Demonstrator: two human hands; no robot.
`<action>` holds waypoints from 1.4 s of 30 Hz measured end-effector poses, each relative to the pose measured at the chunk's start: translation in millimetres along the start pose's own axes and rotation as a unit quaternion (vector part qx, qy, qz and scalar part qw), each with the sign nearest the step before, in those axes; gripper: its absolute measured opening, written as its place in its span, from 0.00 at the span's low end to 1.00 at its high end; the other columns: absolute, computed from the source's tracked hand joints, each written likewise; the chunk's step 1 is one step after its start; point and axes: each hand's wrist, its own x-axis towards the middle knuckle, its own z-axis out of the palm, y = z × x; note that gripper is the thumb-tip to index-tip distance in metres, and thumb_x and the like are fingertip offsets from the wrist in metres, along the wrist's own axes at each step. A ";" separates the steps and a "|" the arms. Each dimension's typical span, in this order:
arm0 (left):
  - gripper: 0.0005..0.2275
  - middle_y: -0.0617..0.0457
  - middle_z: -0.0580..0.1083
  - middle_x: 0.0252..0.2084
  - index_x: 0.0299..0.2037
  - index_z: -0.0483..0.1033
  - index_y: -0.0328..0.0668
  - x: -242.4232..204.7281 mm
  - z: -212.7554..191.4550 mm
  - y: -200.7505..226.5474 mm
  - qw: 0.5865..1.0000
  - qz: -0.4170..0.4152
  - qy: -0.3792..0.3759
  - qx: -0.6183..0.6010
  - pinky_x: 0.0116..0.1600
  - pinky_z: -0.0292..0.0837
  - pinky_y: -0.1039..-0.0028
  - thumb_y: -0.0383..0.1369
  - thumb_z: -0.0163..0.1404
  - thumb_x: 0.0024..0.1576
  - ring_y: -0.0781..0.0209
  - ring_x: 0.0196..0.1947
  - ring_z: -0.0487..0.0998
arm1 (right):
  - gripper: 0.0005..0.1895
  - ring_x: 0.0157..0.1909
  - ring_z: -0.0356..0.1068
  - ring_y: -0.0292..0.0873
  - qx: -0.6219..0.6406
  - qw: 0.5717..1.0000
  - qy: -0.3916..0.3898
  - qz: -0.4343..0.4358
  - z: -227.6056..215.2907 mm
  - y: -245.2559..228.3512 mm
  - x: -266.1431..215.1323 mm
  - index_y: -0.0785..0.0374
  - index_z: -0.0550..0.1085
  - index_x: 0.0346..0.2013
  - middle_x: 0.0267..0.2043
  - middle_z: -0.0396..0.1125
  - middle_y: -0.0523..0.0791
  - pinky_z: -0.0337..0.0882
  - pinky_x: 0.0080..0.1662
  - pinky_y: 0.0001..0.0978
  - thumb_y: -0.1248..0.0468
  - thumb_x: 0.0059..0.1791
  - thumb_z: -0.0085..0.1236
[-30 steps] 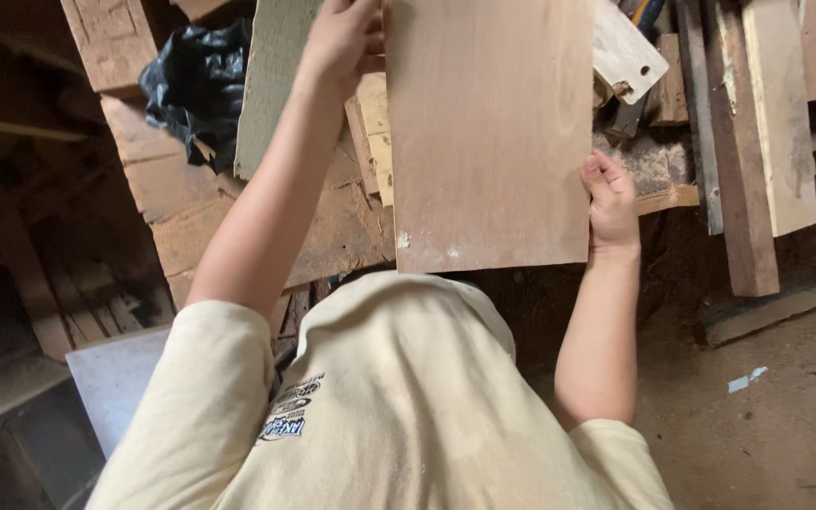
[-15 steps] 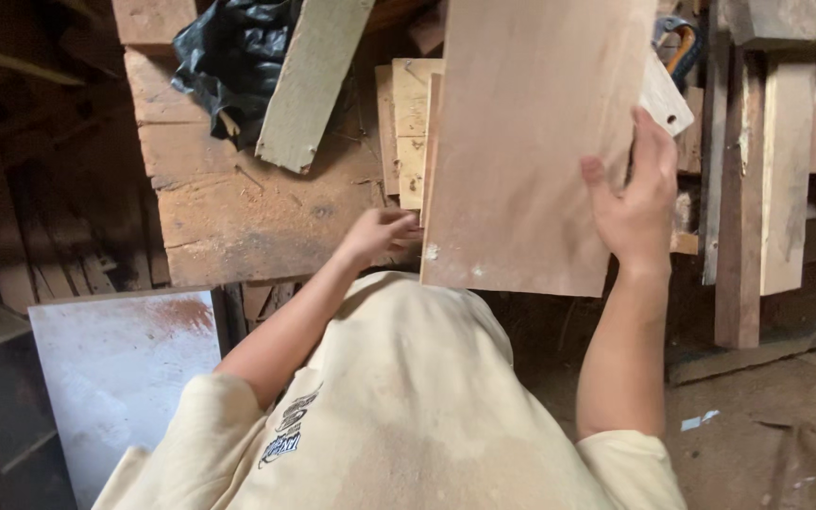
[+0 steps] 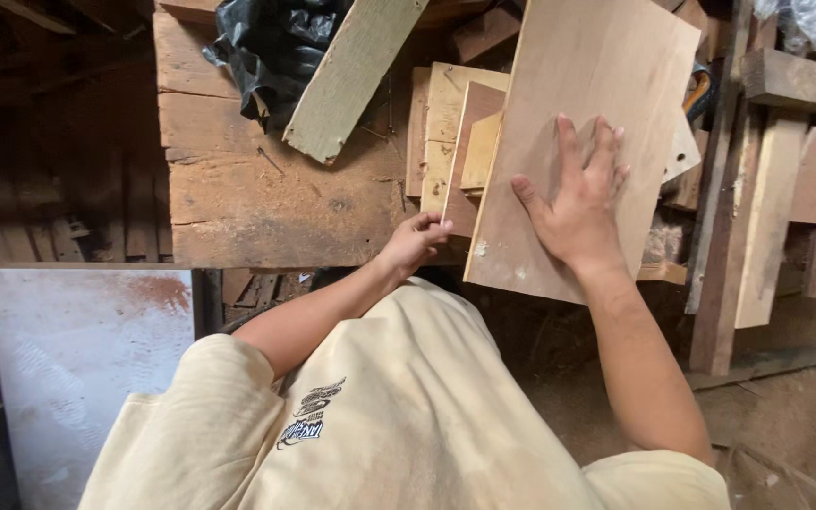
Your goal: The person assembles a small wooden box by aligning and nailing wooden panels together. They position the pieces, insert nails, and use a hammer to secure the joints, repeatedly adjusting the box to ensure alignment.
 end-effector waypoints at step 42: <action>0.46 0.42 0.61 0.76 0.75 0.55 0.71 -150.3 163.9 261.4 0.618 0.447 0.051 0.645 0.58 0.78 0.58 0.23 0.51 0.42 0.35 0.54 0.80 | 0.43 0.67 0.65 0.47 0.666 0.722 0.038 -0.183 52.7 192.9 -31.3 0.60 0.60 0.75 0.66 0.62 0.49 0.70 0.67 0.46 0.47 0.50 0.62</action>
